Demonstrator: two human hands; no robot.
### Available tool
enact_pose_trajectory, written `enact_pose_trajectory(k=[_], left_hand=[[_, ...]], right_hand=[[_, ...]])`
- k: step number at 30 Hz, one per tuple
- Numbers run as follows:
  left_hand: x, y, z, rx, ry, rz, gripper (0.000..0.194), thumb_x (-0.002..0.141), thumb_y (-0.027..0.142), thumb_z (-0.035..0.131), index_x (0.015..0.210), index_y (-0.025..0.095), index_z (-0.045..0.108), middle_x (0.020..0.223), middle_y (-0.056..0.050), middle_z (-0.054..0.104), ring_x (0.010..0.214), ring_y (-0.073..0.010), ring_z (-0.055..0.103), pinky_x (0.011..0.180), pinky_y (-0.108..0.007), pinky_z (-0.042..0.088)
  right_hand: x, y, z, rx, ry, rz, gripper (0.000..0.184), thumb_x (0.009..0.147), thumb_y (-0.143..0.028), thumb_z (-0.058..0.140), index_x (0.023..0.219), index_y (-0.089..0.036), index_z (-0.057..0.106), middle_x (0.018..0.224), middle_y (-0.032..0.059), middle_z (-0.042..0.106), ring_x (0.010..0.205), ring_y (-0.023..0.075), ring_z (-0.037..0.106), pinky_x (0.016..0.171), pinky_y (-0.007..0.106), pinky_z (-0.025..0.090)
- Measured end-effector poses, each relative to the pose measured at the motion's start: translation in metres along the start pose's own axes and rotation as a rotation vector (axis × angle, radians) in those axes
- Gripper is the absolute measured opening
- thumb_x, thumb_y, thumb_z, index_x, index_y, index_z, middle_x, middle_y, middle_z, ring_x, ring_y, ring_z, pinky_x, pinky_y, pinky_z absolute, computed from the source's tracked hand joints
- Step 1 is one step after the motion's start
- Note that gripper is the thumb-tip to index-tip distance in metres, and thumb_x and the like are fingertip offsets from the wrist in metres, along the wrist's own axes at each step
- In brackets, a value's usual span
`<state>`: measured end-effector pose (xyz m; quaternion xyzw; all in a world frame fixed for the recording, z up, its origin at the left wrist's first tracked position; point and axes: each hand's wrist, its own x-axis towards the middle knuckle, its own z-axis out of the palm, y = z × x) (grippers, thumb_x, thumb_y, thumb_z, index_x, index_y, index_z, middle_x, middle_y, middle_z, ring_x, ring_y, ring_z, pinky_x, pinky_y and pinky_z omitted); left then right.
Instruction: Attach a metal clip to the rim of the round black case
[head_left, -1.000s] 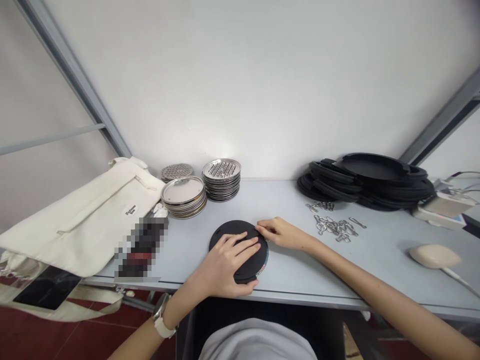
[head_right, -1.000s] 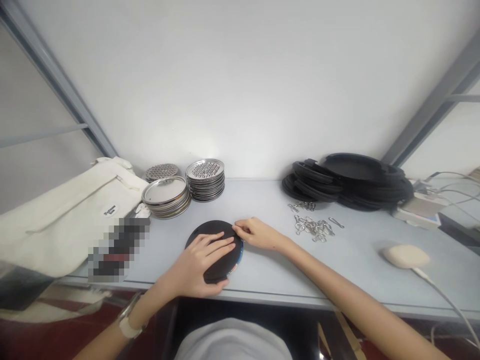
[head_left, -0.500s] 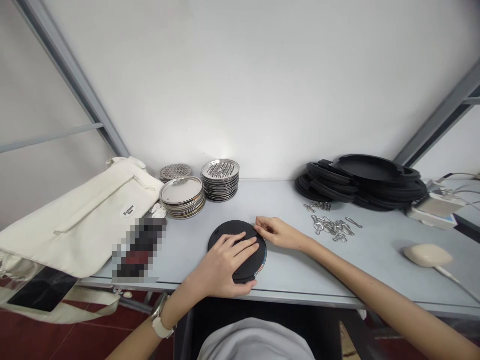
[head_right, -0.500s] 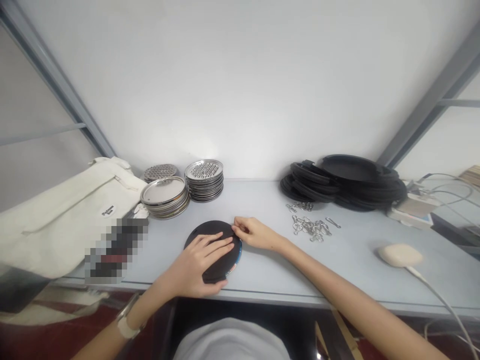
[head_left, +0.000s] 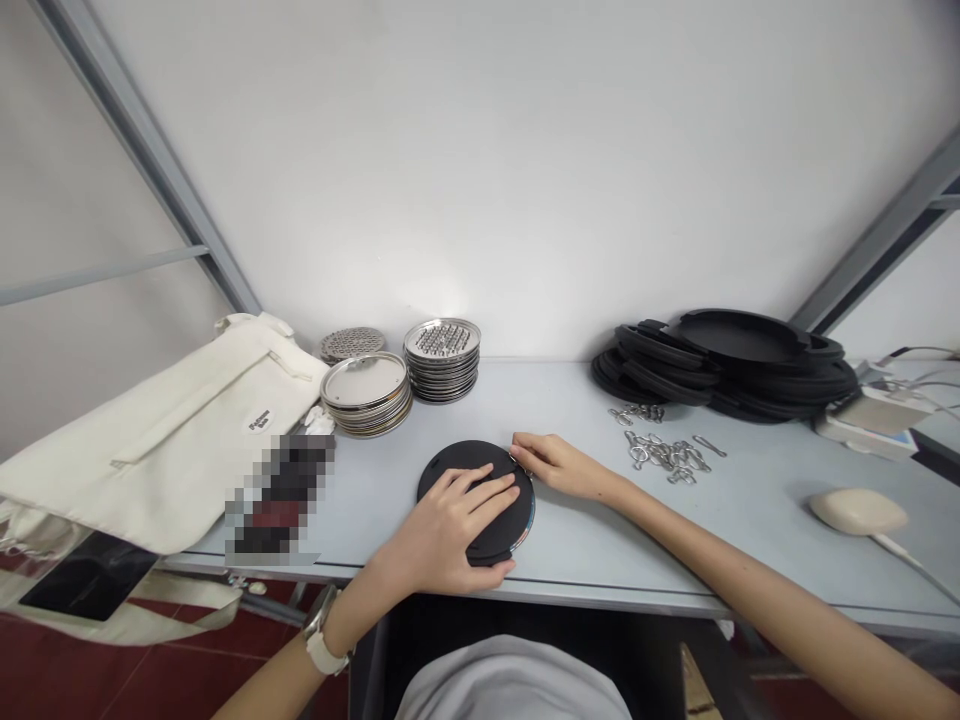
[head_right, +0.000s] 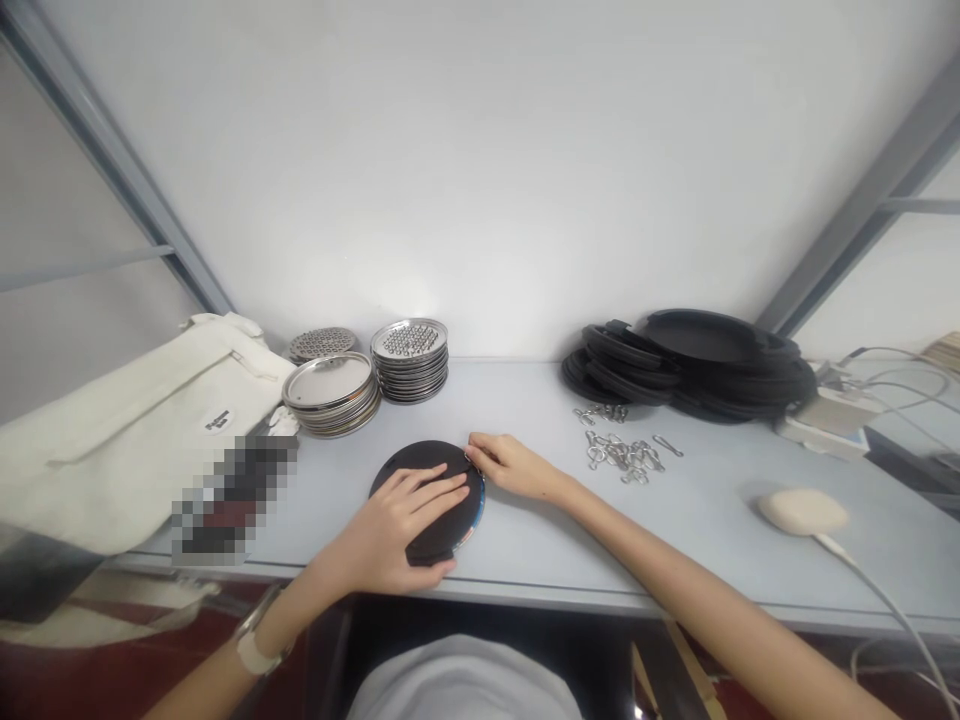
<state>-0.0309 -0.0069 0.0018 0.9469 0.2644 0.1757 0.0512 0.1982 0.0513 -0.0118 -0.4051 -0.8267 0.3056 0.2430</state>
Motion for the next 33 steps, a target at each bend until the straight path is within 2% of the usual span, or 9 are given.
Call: enact_pose_trajectory(k=[33], left_hand=[[-0.0005, -0.0001, 0.0004, -0.016, 0.002, -0.011, 0.069, 0.078, 0.044, 0.059, 0.139, 0.023, 0.037, 0.139, -0.005, 0.046, 0.132, -0.0286, 0.033, 0.105, -0.044, 0.03]], right_hand=[[0.0013, 0.0004, -0.0011, 0.007, -0.048, 0.007, 0.037, 0.095, -0.045, 0.033, 0.069, -0.019, 0.038, 0.057, -0.0067, 0.031, 0.053, 0.0088, 0.03, 0.051, 0.022, 0.025]])
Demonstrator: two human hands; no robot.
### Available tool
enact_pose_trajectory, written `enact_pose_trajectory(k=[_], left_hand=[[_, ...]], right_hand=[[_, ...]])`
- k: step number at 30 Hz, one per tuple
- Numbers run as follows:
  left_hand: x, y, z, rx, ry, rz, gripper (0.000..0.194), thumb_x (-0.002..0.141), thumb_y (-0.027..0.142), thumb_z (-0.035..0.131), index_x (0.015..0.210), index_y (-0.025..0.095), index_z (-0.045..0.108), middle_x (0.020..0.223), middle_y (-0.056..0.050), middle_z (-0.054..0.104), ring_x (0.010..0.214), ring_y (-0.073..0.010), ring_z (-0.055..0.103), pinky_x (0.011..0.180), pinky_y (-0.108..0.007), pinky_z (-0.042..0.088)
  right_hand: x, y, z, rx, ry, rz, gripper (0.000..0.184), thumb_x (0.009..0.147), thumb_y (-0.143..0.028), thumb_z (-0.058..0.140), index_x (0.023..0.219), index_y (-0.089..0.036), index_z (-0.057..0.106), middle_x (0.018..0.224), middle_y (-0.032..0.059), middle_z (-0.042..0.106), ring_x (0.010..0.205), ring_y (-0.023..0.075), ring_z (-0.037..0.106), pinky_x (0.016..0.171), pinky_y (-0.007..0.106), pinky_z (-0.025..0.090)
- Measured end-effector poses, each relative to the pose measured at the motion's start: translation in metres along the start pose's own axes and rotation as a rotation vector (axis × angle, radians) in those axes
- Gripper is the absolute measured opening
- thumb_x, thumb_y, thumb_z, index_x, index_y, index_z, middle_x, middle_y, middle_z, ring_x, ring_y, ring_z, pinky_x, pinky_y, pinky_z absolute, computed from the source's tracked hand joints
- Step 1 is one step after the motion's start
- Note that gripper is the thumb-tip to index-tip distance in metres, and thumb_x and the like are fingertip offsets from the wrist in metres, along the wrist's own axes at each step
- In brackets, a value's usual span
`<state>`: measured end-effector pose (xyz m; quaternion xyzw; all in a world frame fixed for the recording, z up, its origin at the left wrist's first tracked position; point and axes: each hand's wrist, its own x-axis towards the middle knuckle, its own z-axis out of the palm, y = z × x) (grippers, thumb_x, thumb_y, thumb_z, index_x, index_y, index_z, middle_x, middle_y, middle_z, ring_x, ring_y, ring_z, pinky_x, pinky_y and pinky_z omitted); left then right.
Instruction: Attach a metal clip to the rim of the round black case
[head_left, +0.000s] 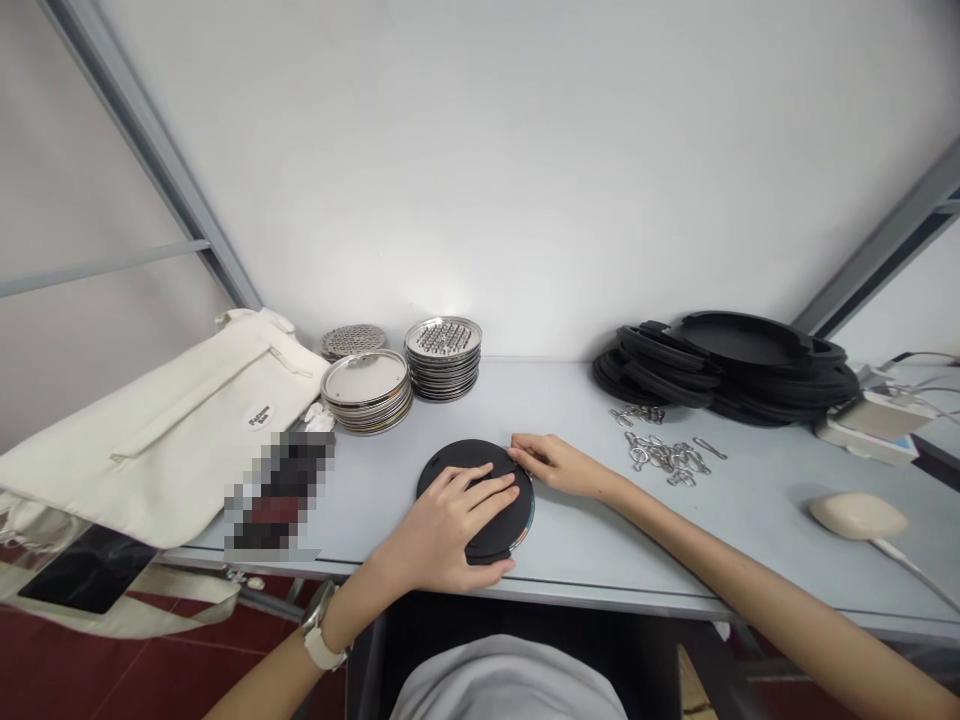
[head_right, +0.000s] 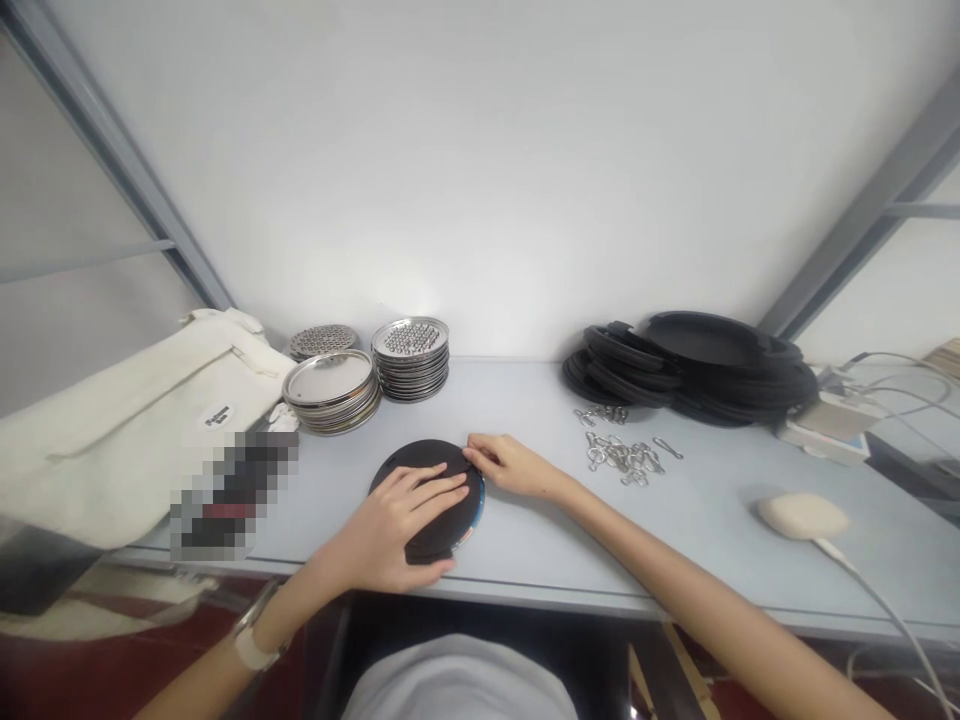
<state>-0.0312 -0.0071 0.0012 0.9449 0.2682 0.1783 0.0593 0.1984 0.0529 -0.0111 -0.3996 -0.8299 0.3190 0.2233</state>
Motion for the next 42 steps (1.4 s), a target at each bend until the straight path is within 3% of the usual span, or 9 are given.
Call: enact_pose_trajectory(k=[15, 34, 42], left_hand=[[-0.001, 0.0, 0.0, 0.001, 0.006, -0.006, 0.067, 0.078, 0.043, 0.058, 0.138, 0.023, 0.038, 0.139, -0.005, 0.046, 0.132, -0.0283, 0.034, 0.105, -0.043, 0.029], [0.0, 0.0, 0.0, 0.009, 0.015, -0.004, 0.069, 0.076, 0.042, 0.059, 0.138, 0.023, 0.037, 0.137, -0.005, 0.049, 0.131, -0.0284, 0.036, 0.104, -0.043, 0.031], [0.001, 0.0, 0.0, 0.006, 0.012, -0.002, 0.069, 0.077, 0.043, 0.059, 0.139, 0.023, 0.037, 0.137, -0.006, 0.049, 0.131, -0.0284, 0.036, 0.104, -0.044, 0.032]], right_hand=[[0.0, -0.002, 0.0, -0.037, 0.003, 0.005, 0.036, 0.095, -0.044, 0.033, 0.07, -0.019, 0.041, 0.056, -0.0064, 0.033, 0.052, 0.0092, 0.03, 0.05, 0.022, 0.026], [-0.002, -0.01, 0.001, -0.392, 0.032, -0.047, 0.024, 0.097, -0.031, 0.031, 0.077, -0.021, 0.041, 0.057, -0.0027, 0.043, 0.048, 0.0111, 0.036, 0.051, 0.024, 0.024], [-0.007, -0.008, -0.002, -0.356, 0.011, -0.049, 0.025, 0.097, -0.03, 0.032, 0.077, -0.02, 0.043, 0.056, -0.003, 0.042, 0.048, 0.0109, 0.035, 0.051, 0.024, 0.024]])
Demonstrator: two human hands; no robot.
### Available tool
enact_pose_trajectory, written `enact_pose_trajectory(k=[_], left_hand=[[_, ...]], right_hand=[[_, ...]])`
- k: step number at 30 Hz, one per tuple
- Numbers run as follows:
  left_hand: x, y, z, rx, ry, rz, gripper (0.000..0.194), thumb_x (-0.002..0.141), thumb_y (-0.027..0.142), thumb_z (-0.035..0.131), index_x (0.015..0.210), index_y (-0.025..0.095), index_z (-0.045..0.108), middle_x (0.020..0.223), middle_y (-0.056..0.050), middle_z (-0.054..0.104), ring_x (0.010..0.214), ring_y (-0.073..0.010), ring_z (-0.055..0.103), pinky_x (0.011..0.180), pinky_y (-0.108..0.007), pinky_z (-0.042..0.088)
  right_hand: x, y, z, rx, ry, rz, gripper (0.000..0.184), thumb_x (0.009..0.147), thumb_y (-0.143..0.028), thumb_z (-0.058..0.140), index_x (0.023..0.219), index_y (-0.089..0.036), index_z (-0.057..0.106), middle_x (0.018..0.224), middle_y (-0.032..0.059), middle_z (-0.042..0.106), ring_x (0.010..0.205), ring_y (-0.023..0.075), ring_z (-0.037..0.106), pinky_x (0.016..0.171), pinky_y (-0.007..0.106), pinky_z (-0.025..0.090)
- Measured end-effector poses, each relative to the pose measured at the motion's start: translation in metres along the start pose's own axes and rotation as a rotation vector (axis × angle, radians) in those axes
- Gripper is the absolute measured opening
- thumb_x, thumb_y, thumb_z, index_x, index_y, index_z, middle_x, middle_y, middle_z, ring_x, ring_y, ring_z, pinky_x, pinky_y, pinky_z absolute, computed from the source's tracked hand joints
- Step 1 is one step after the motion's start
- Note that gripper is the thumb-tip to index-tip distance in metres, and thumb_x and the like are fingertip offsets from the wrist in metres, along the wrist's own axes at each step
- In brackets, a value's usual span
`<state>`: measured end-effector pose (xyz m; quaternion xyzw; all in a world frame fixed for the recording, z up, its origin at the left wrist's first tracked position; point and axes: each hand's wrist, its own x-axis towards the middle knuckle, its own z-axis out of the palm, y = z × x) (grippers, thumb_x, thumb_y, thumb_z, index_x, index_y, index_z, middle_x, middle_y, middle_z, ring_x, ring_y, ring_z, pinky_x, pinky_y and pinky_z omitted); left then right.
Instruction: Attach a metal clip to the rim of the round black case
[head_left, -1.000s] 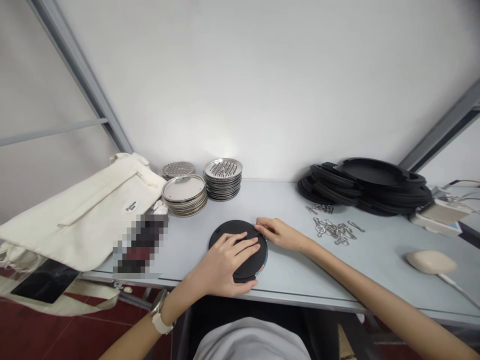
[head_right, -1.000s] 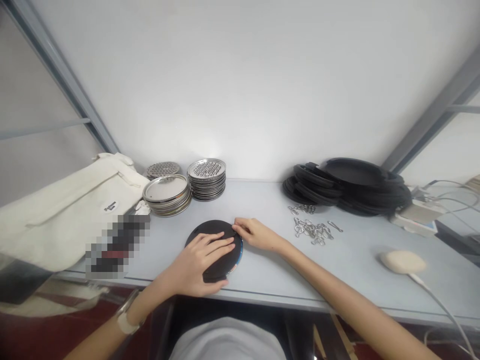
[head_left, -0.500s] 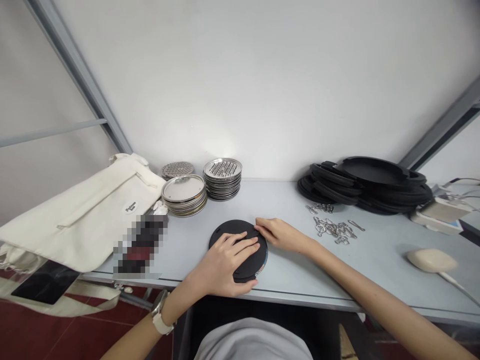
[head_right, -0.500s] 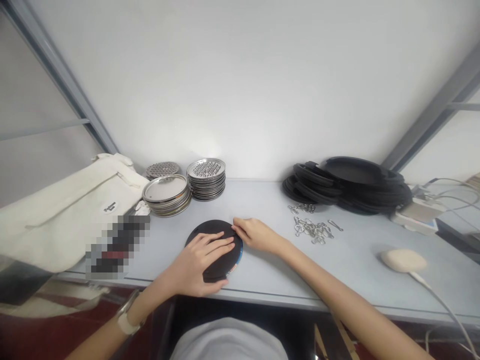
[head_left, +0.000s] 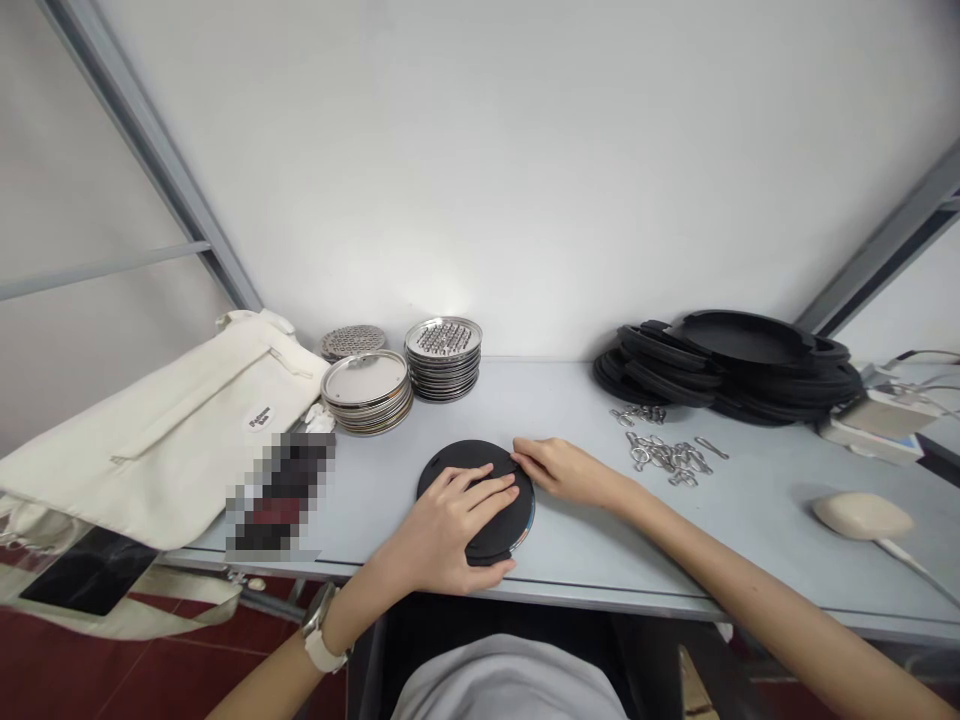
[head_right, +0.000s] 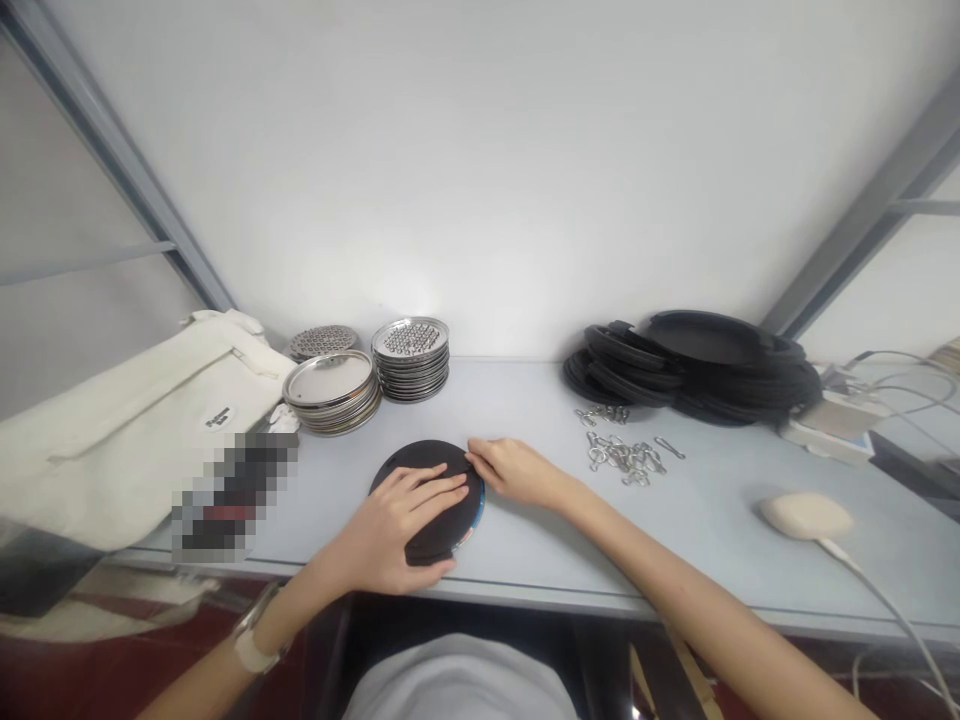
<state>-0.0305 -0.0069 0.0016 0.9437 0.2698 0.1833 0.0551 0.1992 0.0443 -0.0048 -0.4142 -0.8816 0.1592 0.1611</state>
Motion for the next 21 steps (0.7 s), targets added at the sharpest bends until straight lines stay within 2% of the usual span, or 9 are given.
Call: enact_pose_trajectory(k=[10, 21], left_hand=[[0.0, 0.0, 0.001, -0.016, -0.008, -0.019, 0.069, 0.078, 0.042, 0.058, 0.14, 0.022, 0.036, 0.138, -0.005, 0.047, 0.133, -0.0288, 0.033, 0.105, -0.045, 0.03], [0.0, 0.0, 0.0, -0.004, 0.002, -0.016, 0.069, 0.077, 0.043, 0.059, 0.139, 0.023, 0.036, 0.137, -0.004, 0.048, 0.132, -0.027, 0.034, 0.104, -0.043, 0.032]], right_hand=[[0.005, -0.001, 0.013, 0.149, 0.098, 0.091, 0.029, 0.098, -0.034, 0.027, 0.075, -0.021, 0.039, 0.059, -0.0034, 0.042, 0.053, 0.0118, 0.038, 0.056, 0.024, 0.029], [0.008, 0.001, 0.006, 0.157, 0.024, 0.045, 0.032, 0.098, -0.035, 0.028, 0.072, -0.02, 0.038, 0.057, -0.0049, 0.041, 0.052, 0.0106, 0.038, 0.057, 0.024, 0.03]])
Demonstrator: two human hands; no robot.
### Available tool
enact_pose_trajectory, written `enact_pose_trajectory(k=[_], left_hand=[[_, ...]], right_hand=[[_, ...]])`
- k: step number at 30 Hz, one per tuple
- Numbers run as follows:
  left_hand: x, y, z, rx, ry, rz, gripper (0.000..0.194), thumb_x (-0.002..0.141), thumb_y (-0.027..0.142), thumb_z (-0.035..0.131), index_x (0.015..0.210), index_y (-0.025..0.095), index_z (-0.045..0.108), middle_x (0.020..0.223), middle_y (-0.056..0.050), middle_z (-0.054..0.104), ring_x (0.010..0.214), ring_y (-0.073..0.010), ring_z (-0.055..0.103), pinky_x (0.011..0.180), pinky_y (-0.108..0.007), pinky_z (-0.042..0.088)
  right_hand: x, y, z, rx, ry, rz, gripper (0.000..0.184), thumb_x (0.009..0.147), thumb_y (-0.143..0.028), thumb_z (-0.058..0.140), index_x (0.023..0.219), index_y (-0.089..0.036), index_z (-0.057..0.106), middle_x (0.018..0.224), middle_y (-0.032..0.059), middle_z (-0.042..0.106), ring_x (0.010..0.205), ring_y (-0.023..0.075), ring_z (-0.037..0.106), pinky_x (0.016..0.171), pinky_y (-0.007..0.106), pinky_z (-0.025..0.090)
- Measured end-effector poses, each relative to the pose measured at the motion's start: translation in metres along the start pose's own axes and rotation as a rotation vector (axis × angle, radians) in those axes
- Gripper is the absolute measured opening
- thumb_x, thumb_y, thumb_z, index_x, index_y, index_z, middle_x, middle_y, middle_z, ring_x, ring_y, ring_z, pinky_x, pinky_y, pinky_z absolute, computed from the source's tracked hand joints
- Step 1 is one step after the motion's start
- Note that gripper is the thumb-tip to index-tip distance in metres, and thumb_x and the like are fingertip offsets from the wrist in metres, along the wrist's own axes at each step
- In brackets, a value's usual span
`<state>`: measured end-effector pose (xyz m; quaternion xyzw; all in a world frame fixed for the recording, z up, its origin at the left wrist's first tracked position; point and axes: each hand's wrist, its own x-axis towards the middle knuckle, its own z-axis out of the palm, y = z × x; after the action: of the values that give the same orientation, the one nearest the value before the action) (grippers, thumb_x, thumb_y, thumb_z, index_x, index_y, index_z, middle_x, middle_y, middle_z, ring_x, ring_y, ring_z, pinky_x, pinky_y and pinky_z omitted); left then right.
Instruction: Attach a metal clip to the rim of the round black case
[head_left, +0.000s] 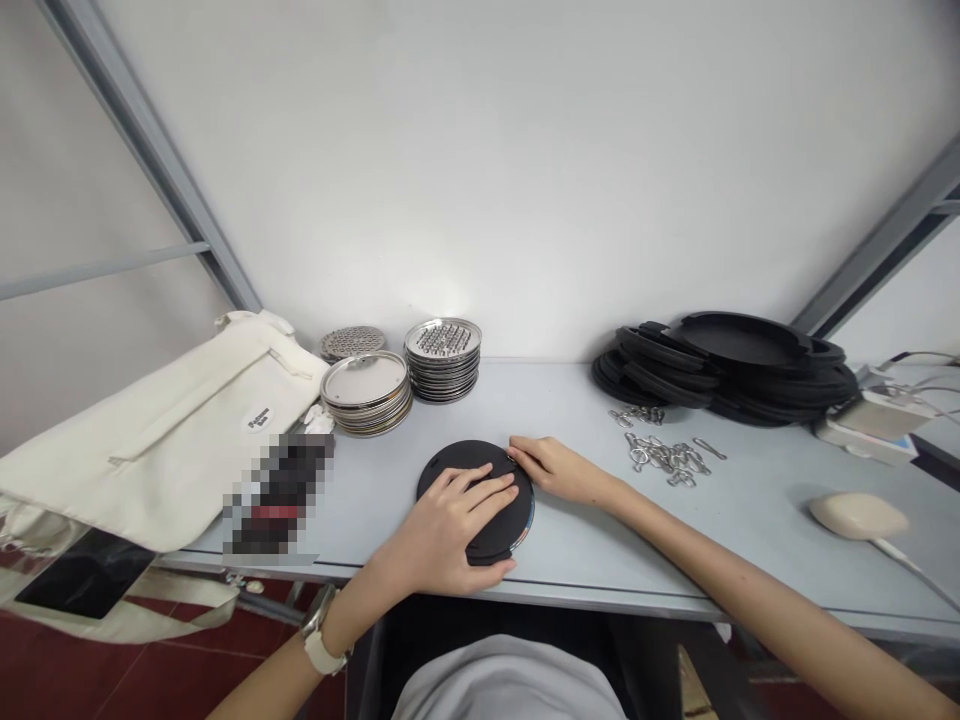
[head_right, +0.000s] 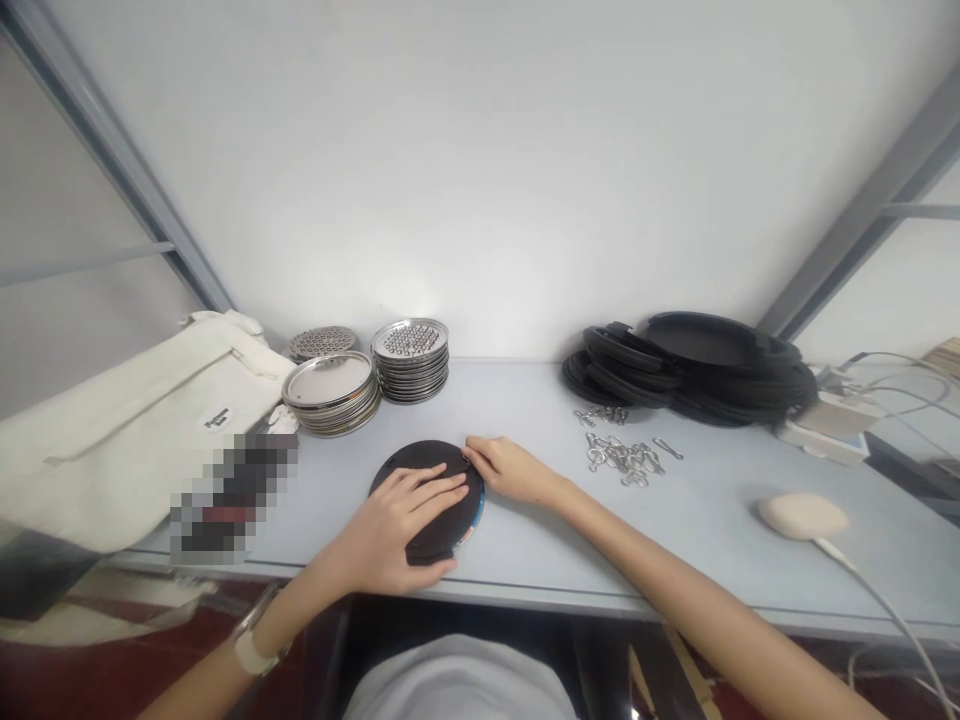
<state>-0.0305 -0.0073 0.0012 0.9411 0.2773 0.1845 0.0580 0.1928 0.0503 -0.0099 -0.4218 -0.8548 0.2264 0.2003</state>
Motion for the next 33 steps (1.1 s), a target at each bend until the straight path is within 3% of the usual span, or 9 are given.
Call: enact_pose_trajectory(k=[15, 33], left_hand=[[-0.0004, 0.0, -0.0002, -0.009, 0.006, -0.003, 0.069, 0.076, 0.043, 0.061, 0.138, 0.023, 0.038, 0.137, -0.004, 0.049, 0.132, -0.0276, 0.035, 0.105, -0.043, 0.032], [-0.0004, 0.0006, -0.0009, -0.017, 0.003, -0.007, 0.067, 0.077, 0.043, 0.059, 0.138, 0.023, 0.039, 0.138, -0.003, 0.048, 0.132, -0.0275, 0.035, 0.105, -0.043, 0.031]], right_hand=[[-0.0044, -0.0019, 0.0077, -0.175, 0.033, 0.037, 0.028, 0.099, -0.03, 0.026, 0.079, -0.02, 0.043, 0.059, -0.0029, 0.048, 0.051, 0.0115, 0.041, 0.056, 0.023, 0.029], [-0.0035, -0.0024, 0.0072, -0.214, 0.026, 0.023, 0.029, 0.1, -0.029, 0.025, 0.079, -0.02, 0.043, 0.061, -0.0019, 0.052, 0.052, 0.0116, 0.045, 0.056, 0.023, 0.029]])
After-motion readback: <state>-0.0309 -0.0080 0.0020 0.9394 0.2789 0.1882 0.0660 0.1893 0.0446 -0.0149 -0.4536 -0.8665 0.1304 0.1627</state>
